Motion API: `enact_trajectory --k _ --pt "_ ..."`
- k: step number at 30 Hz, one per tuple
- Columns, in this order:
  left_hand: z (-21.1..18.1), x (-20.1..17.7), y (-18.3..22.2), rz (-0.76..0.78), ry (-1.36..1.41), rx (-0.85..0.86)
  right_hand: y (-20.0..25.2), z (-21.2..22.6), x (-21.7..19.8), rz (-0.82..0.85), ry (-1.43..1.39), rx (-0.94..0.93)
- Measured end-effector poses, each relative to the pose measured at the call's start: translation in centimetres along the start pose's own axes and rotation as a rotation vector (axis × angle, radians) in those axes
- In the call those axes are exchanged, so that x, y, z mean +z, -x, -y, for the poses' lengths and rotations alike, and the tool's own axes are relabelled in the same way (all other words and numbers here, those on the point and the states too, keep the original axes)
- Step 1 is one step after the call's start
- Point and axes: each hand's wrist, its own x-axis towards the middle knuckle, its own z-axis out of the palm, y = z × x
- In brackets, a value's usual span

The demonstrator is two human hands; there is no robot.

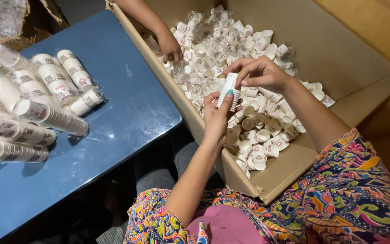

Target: Sorting small paper cups from a large cardboard box and packing them into clear plastic sleeves on a work table.

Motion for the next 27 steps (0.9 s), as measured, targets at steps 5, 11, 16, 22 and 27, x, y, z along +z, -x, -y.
enact_trajectory --k 5,11,16,22,27 --pt "-2.0 1.0 1.3 0.166 -0.128 -0.122 -0.1 -0.5 -0.5 0.037 -0.096 0.055" --pt "-2.5 1.1 1.3 0.142 -0.094 -0.044 0.0 -11.7 -2.2 -0.234 0.086 0.361" --pt "-2.1 0.8 0.8 0.108 -0.069 -0.079 4.3 -27.7 -3.1 0.195 0.471 0.356" --pt "-2.7 1.2 1.2 0.113 -0.057 -0.101 6.3 -36.3 -2.0 0.047 -0.095 0.864" --pt "-2.4 0.8 1.0 0.114 -0.089 -0.077 2.2 -34.1 -5.7 -0.464 -0.251 0.489"
